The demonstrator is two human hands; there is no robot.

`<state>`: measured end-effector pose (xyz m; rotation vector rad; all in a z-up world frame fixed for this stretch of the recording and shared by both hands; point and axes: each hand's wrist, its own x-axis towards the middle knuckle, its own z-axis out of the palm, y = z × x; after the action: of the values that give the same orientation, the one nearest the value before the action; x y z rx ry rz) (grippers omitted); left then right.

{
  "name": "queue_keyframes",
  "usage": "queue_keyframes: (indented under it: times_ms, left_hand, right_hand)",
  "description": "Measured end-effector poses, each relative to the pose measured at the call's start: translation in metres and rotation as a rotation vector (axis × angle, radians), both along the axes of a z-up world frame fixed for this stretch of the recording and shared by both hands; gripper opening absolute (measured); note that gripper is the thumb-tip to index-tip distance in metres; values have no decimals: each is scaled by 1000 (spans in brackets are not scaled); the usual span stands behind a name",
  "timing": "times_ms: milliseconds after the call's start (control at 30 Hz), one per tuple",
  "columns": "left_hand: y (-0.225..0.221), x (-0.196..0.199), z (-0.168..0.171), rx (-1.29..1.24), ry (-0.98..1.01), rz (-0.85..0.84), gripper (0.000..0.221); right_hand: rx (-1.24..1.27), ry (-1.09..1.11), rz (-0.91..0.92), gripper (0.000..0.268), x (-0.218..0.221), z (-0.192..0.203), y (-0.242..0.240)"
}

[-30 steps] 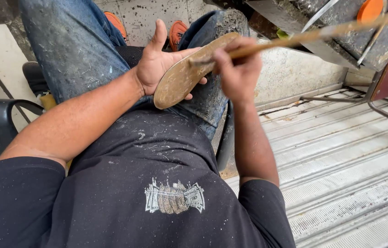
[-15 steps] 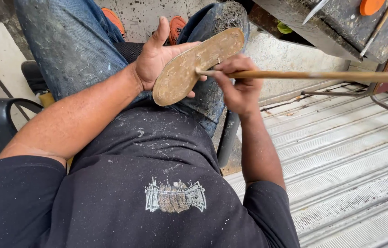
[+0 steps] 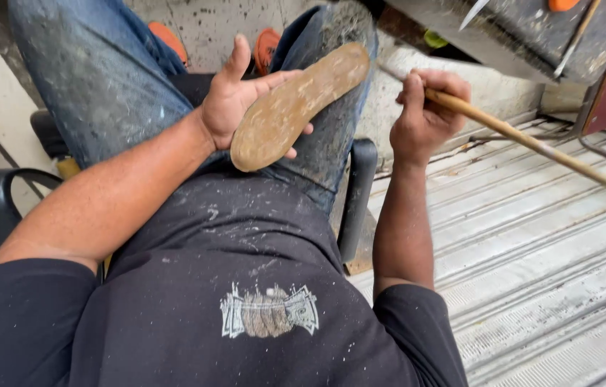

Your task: Applying adhesive to a shoe sole using a brush at a repair bench

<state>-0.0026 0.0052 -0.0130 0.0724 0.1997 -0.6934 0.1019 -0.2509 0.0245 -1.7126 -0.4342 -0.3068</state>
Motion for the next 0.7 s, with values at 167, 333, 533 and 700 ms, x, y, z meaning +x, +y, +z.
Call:
queue_keyframes:
  times_ms: [167,333,533,700]
  left_hand:
    - [-1,-3,-1,-9,4,4,122]
    - [1,-1,13,87,22,-3,130]
    - [-5,0,19,-136,115,30,130]
    - [0,0,10,-74,47,-2,131]
  right_hand:
    - [-59,176,57,22,10,-11,-9]
    - [78,5,58,22,-20,-12,26]
    - [-359,63,451,19,-82,6,57]
    - [-135,-62,162,21,-50,5,41]
